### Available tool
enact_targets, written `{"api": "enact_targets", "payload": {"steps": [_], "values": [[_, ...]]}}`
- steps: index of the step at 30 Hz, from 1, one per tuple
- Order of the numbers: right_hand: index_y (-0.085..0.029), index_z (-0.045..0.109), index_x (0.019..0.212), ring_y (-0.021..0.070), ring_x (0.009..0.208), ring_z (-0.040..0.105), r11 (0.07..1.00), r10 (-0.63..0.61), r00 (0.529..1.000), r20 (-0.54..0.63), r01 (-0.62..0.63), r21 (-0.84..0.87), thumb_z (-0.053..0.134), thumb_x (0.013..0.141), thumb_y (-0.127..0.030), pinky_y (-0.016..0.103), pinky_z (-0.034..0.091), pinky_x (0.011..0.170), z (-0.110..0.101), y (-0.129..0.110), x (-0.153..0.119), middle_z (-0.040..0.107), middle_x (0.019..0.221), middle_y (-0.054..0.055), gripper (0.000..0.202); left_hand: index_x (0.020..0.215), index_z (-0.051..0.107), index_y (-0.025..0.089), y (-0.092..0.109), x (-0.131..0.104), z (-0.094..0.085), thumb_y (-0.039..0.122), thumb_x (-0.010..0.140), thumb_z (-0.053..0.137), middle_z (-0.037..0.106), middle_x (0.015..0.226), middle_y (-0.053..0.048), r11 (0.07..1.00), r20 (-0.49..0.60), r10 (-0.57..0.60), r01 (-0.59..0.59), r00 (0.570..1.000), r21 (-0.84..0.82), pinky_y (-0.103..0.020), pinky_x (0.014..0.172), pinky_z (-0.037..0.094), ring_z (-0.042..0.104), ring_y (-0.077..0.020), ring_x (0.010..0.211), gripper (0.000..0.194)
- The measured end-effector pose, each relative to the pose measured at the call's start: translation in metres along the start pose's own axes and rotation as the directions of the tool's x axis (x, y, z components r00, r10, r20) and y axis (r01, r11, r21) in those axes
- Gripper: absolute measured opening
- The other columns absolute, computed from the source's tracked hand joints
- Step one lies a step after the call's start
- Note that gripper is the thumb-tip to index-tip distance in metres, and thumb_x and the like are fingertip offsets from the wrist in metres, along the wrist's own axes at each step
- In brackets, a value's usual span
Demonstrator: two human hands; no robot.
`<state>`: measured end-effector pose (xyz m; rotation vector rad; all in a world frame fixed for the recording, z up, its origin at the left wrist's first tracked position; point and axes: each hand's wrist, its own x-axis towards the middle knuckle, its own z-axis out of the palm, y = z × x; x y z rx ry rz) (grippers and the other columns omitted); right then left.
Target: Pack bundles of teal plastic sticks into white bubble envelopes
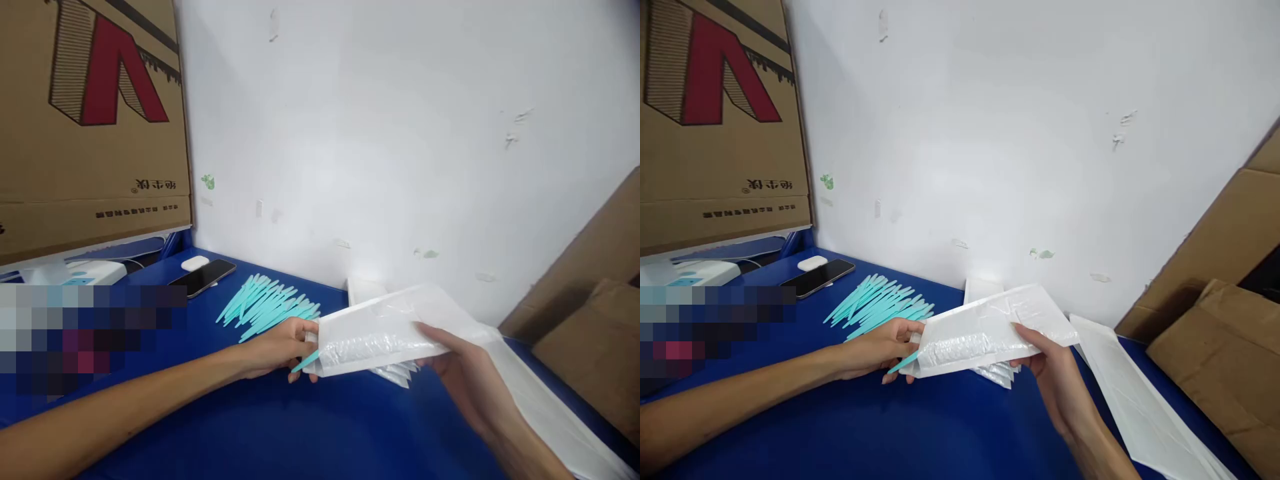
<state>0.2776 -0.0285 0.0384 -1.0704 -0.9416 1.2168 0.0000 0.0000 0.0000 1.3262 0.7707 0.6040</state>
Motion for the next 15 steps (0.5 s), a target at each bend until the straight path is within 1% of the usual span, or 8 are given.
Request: {"api": "enact_targets", "payload": {"steps": [3,5,8,11,15], "values": [[-0.015,0.071,0.079,0.0161,0.069,0.056,1.0,0.001,1.0,0.012,-0.001,-0.017,0.084,0.068,-0.031,0.025,0.055,0.049,0.001,0.001,0.0,0.065,0.092,0.004,0.023,0.112,0.066,0.014,-0.002,0.002,-0.003,0.02,0.077,0.067,0.072,0.081,-0.006,0.999,0.006,0.004,-0.004,1.0,0.047,-0.015,0.038,0.041,0.068,-0.0135,0.06,0.035],[-0.016,0.071,0.078,0.0158,0.068,0.055,1.0,0.0,1.0,0.016,0.0,-0.024,0.085,0.067,-0.032,0.025,0.054,0.049,0.003,0.002,-0.002,0.066,0.092,0.004,0.023,0.105,0.068,0.014,-0.003,0.002,-0.003,0.016,0.075,0.064,0.071,0.076,-0.004,0.996,0.011,0.006,-0.007,1.0,0.088,-0.014,0.038,0.04,0.067,-0.0127,0.058,0.03],[-0.016,0.072,0.079,0.0161,0.067,0.055,0.999,-0.001,1.0,0.016,0.002,-0.036,0.085,0.066,-0.034,0.025,0.054,0.05,0.007,0.001,-0.006,0.066,0.09,0.004,0.025,0.098,0.07,0.014,-0.003,0.001,0.0,0.015,0.075,0.058,0.07,0.07,-0.003,0.988,0.014,0.019,-0.021,1.0,0.153,-0.014,0.039,0.039,0.065,-0.0123,0.055,0.026],[-0.016,0.071,0.076,0.0157,0.066,0.055,0.999,-0.022,0.999,0.028,0.023,-0.048,0.084,0.067,-0.035,0.026,0.053,0.052,0.011,-0.001,-0.01,0.065,0.084,0.004,0.024,0.097,0.069,0.014,-0.002,0.001,0.003,0.016,0.076,0.056,0.067,0.066,-0.001,0.978,0.0,0.019,-0.019,1.0,0.207,-0.015,0.038,0.039,0.063,-0.0119,0.052,0.025],[-0.017,0.068,0.066,0.0165,0.065,0.054,0.997,-0.036,0.998,0.049,0.039,-0.066,0.084,0.067,-0.037,0.027,0.053,0.054,0.014,-0.002,-0.013,0.062,0.074,0.003,0.026,0.102,0.068,0.014,0.001,0.0,0.006,0.021,0.077,0.059,0.066,0.065,0.0,0.974,-0.026,0.006,0.0,1.0,0.228,-0.016,0.039,0.039,0.061,-0.0111,0.051,0.027]]}}
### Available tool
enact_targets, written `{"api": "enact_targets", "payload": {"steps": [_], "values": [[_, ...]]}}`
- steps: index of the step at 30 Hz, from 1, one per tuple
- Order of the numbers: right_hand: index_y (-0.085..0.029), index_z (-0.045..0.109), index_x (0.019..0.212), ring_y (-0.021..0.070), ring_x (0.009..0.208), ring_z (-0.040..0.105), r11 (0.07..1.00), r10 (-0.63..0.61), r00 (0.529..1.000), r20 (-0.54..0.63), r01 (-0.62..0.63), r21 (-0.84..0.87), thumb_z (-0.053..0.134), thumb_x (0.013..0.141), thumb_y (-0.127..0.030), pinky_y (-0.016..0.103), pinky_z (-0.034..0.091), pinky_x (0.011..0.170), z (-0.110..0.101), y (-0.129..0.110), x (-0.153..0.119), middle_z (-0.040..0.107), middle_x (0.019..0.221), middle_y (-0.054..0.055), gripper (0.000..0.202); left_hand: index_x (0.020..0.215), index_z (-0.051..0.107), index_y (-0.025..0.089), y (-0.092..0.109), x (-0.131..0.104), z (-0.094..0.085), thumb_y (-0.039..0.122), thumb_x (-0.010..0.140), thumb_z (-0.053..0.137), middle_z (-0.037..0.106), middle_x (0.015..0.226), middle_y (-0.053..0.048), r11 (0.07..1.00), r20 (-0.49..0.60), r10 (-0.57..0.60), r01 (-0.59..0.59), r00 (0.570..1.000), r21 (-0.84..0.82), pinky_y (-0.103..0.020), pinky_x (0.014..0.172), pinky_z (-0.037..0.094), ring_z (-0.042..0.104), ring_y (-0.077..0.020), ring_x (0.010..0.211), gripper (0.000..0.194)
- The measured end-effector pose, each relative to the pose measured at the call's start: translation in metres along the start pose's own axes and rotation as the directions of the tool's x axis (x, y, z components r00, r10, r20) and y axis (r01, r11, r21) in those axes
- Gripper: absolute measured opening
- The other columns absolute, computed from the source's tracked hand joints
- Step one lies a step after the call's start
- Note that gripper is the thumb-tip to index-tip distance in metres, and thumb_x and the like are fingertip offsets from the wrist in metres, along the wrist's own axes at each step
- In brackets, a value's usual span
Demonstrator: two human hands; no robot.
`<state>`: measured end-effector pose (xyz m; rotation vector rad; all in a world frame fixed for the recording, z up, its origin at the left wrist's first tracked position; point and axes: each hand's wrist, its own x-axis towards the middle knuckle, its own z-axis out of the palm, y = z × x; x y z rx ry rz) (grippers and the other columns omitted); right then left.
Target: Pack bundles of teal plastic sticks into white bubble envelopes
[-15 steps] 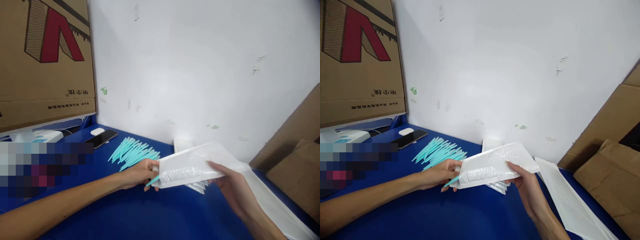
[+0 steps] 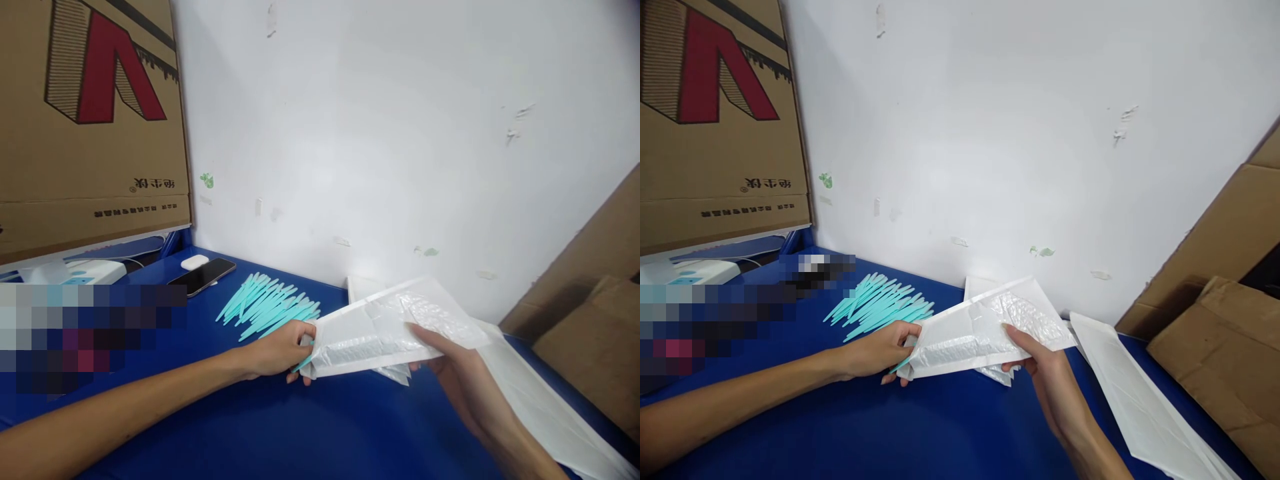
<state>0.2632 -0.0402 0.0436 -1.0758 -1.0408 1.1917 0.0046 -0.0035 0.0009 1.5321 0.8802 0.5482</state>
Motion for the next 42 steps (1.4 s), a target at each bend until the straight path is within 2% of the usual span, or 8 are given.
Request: {"api": "enact_targets", "payload": {"steps": [6,13,18,23,26,32,37,42], "values": [[-0.019,0.066,0.063,0.0192,0.069,0.055,1.0,0.001,1.0,0.02,0.0,-0.024,0.08,0.073,-0.039,0.027,0.054,0.059,-0.002,0.002,0.0,0.056,0.063,0.002,0.026,0.107,0.067,0.015,-0.003,0.0,-0.002,0.027,0.081,0.062,0.066,0.066,0.0,0.999,-0.035,0.012,-0.013,0.999,-0.031,-0.016,0.043,0.043,0.062,-0.0115,0.056,0.028],[-0.019,0.069,0.079,0.0163,0.065,0.056,1.0,0.005,1.0,-0.027,-0.006,-0.019,0.081,0.073,-0.035,0.025,0.055,0.056,-0.013,0.007,0.012,0.063,0.078,0.001,0.021,0.108,0.069,0.017,-0.005,0.001,-0.009,0.035,0.085,0.068,0.072,0.081,-0.005,0.99,0.047,0.023,-0.016,0.999,-0.137,-0.015,0.048,0.045,0.07,-0.0156,0.075,0.029],[-0.016,0.072,0.085,0.0171,0.068,0.058,0.999,0.042,0.996,-0.072,-0.041,0.014,0.083,0.069,-0.031,0.026,0.057,0.052,-0.016,0.003,0.014,0.067,0.089,0.004,0.025,0.111,0.067,0.018,0.001,-0.002,-0.014,0.033,0.08,0.074,0.071,0.095,-0.007,0.963,0.098,-0.034,0.058,0.995,-0.262,-0.014,0.051,0.047,0.073,-0.0198,0.088,0.035],[-0.016,0.072,0.08,0.0137,0.06,0.056,0.998,0.027,0.994,-0.102,-0.02,0.066,0.085,0.065,-0.026,0.023,0.055,0.046,-0.018,-0.003,0.015,0.066,0.082,0.002,0.022,0.107,0.066,0.014,0.012,-0.005,-0.016,0.025,0.078,0.067,0.068,0.089,-0.007,0.885,0.142,-0.042,0.103,0.989,-0.454,-0.015,0.045,0.045,0.072,-0.0184,0.078,0.031],[-0.015,0.072,0.079,0.0139,0.058,0.056,0.997,0.045,0.993,-0.107,-0.037,0.074,0.085,0.065,-0.025,0.023,0.055,0.046,-0.019,-0.005,0.015,0.065,0.077,0.002,0.022,0.104,0.064,0.012,0.013,-0.005,-0.016,0.031,0.08,0.058,0.066,0.079,-0.007,0.837,0.176,-0.077,0.16,0.981,-0.523,-0.015,0.035,0.033,0.065,-0.015,0.062,0.031],[-0.016,0.073,0.086,0.0185,0.067,0.059,0.998,0.044,0.999,-0.03,-0.043,0.052,0.082,0.068,-0.028,0.027,0.056,0.051,-0.016,-0.003,0.012,0.068,0.087,0.004,0.024,0.098,0.064,0.015,0.01,-0.006,-0.017,0.028,0.082,0.063,0.059,0.072,-0.001,0.904,0.216,-0.094,0.175,0.972,-0.39,-0.015,0.034,0.016,0.048,-0.0064,0.049,0.02],[-0.016,0.073,0.079,0.0178,0.062,0.057,0.999,0.041,0.999,-0.011,-0.041,0.021,0.082,0.067,-0.028,0.029,0.055,0.051,-0.011,-0.002,0.009,0.066,0.082,0.003,0.019,0.11,0.065,0.023,0.006,-0.007,-0.017,0.023,0.073,0.077,0.058,0.102,0.0,0.972,0.159,-0.144,0.169,0.977,-0.162,-0.016,0.041,0.022,0.042,-0.0009,0.051,0.039],[-0.017,0.072,0.074,0.0179,0.062,0.058,1.0,0.01,1.0,-0.004,-0.01,0.014,0.083,0.067,-0.029,0.029,0.055,0.054,-0.01,-0.004,0.005,0.065,0.077,0.003,0.017,0.12,0.063,0.023,0.004,-0.008,-0.012,0.035,0.079,0.073,0.058,0.093,0.001,0.997,0.137,-0.074,0.074,0.988,0.008,-0.019,0.047,0.027,0.039,-0.0038,0.055,0.044]]}}
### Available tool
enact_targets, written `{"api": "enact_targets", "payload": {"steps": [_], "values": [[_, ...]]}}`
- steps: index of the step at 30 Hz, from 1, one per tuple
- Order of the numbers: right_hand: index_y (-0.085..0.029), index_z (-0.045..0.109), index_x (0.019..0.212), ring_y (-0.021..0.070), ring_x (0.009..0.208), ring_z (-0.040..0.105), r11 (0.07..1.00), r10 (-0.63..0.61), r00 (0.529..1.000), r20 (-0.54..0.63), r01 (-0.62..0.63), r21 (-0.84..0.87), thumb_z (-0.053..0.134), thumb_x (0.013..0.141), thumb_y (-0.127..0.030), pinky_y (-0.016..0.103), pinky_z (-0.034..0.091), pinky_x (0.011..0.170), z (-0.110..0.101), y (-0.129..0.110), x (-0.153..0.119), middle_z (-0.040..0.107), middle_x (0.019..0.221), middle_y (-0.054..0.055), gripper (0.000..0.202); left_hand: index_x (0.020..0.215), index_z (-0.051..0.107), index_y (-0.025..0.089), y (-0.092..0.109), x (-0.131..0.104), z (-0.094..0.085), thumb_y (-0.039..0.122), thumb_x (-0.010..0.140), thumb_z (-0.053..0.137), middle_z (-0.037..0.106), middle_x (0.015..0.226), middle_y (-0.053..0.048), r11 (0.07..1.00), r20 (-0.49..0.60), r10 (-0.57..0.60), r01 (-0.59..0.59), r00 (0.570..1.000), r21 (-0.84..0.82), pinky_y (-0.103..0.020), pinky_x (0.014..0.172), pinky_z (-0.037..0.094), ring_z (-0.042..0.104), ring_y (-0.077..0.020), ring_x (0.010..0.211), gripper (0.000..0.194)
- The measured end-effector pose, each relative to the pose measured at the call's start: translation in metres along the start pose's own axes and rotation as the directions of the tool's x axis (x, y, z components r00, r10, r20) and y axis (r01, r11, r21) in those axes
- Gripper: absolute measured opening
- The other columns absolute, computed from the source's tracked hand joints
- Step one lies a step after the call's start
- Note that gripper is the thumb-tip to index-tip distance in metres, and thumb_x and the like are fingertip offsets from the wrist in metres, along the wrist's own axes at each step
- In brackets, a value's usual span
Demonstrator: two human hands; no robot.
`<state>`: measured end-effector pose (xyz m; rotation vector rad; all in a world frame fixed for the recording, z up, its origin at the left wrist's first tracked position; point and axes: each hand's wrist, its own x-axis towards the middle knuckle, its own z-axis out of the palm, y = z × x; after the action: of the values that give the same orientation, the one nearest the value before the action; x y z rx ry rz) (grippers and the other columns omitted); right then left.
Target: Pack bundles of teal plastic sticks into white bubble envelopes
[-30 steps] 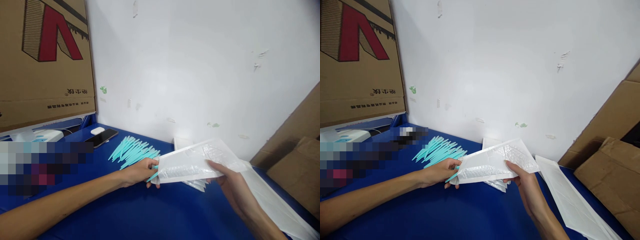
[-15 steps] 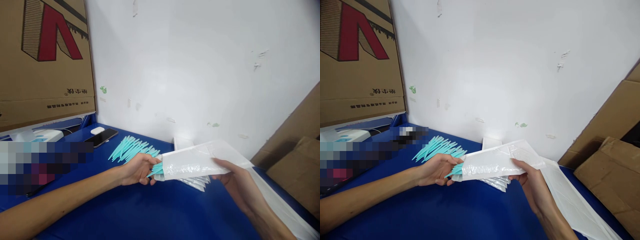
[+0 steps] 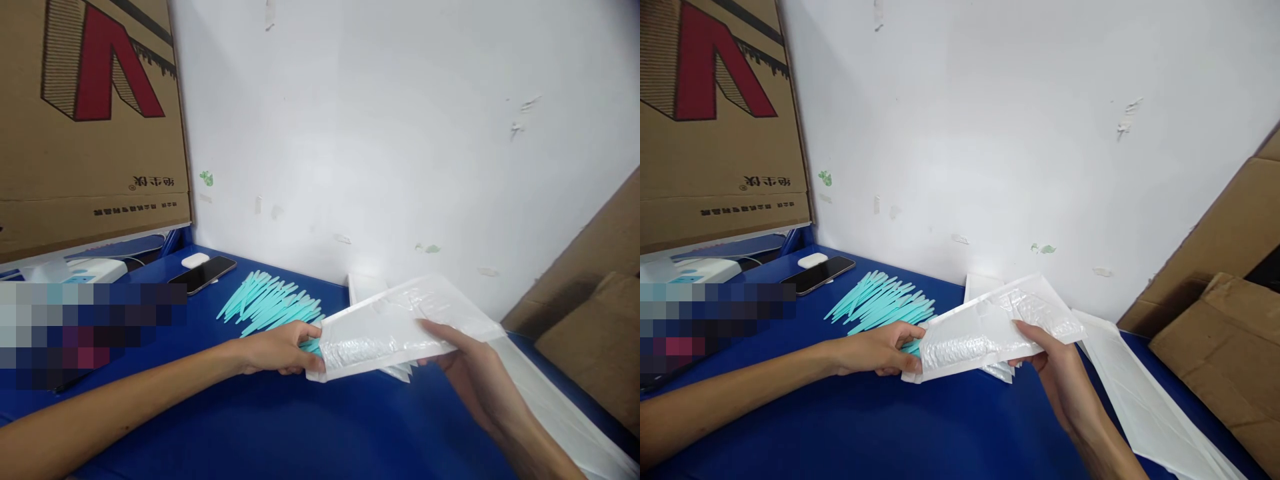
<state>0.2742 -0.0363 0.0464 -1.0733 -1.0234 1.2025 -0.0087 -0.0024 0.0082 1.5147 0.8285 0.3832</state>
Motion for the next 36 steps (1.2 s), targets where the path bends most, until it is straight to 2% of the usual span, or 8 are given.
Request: {"api": "enact_targets", "payload": {"steps": [6,10,14,17,19,23,30,36], "values": [[-0.016,0.07,0.068,0.0188,0.061,0.058,0.999,-0.01,1.0,-0.004,0.01,-0.035,0.082,0.069,-0.032,0.03,0.054,0.056,-0.005,0.0,0.004,0.063,0.068,0.003,0.02,0.115,0.058,0.02,0.002,-0.001,0.007,0.048,0.09,0.059,0.057,0.089,0.001,0.982,0.024,0.086,-0.089,0.996,0.166,-0.021,0.052,0.036,0.047,-0.0069,0.057,0.038],[-0.017,0.071,0.069,0.0179,0.06,0.057,0.999,-0.035,0.997,-0.064,0.033,-0.034,0.083,0.067,-0.031,0.029,0.052,0.057,-0.012,-0.001,0.009,0.063,0.067,0.001,0.019,0.113,0.048,0.02,0.007,-0.008,0.015,0.053,0.097,0.041,0.052,0.09,0.0,0.943,-0.035,0.104,-0.088,0.994,0.32,-0.025,0.057,0.042,0.051,-0.0101,0.06,0.037],[-0.021,0.065,0.06,0.0202,0.067,0.061,0.997,-0.082,0.992,-0.094,0.08,-0.023,0.082,0.067,-0.029,0.028,0.052,0.057,-0.017,-0.003,0.013,0.061,0.064,0.0,0.021,0.102,0.046,0.022,0.005,-0.011,0.024,0.05,0.1,0.033,0.054,0.09,-0.003,0.775,-0.175,0.241,-0.081,0.955,0.627,-0.029,0.062,0.039,0.051,-0.0173,0.072,0.031],[-0.024,0.071,0.076,0.0258,0.089,0.067,0.993,-0.12,0.984,-0.133,0.121,-0.002,0.083,0.065,-0.026,0.031,0.058,0.069,-0.019,-0.002,0.014,0.071,0.084,0.0,0.017,0.107,0.044,0.022,0.0,-0.008,0.028,0.049,0.102,0.028,0.057,0.083,-0.003,0.707,-0.196,0.249,-0.04,0.949,0.706,-0.03,0.059,0.035,0.052,-0.0199,0.07,0.031],[-0.024,0.073,0.091,0.0285,0.104,0.066,0.988,-0.156,0.974,-0.164,0.156,-0.014,0.084,0.065,-0.026,0.034,0.058,0.083,-0.019,0.0,0.015,0.073,0.098,0.0,0.029,0.115,0.042,0.022,-0.001,-0.007,0.03,0.05,0.102,0.025,0.058,0.078,-0.004,0.672,-0.213,0.237,-0.002,0.948,0.741,-0.031,0.056,0.033,0.052,-0.021,0.066,0.035],[-0.024,0.074,0.103,0.0316,0.111,0.065,0.975,-0.222,0.95,-0.222,0.209,-0.08,0.087,0.063,-0.028,0.038,0.057,0.091,-0.021,0.001,0.018,0.074,0.105,0.003,0.042,0.121,0.043,0.019,0.003,-0.007,0.034,0.045,0.102,0.023,0.06,0.078,-0.006,0.586,-0.277,0.246,0.085,0.929,0.806,-0.032,0.055,0.03,0.052,-0.0221,0.063,0.038],[-0.025,0.074,0.102,0.03,0.118,0.061,0.955,-0.295,0.912,-0.285,0.268,-0.13,0.087,0.061,-0.026,0.039,0.049,0.105,-0.025,0.004,0.021,0.074,0.109,0.002,0.043,0.123,0.043,0.018,0.01,-0.01,0.035,0.047,0.102,0.023,0.063,0.086,-0.01,0.637,-0.238,0.248,0.027,0.939,0.771,-0.032,0.058,0.034,0.056,-0.024,0.07,0.041],[-0.025,0.074,0.09,0.0258,0.112,0.063,0.949,-0.316,0.86,-0.402,0.285,-0.135,0.087,0.057,-0.024,0.029,0.056,0.091,-0.033,0.0,0.027,0.074,0.101,-0.001,0.035,0.116,0.045,0.02,0.004,-0.011,0.029,0.05,0.102,0.024,0.061,0.078,-0.005,0.686,-0.221,0.271,-0.027,0.937,0.727,-0.031,0.058,0.034,0.054,-0.0217,0.067,0.039]]}}
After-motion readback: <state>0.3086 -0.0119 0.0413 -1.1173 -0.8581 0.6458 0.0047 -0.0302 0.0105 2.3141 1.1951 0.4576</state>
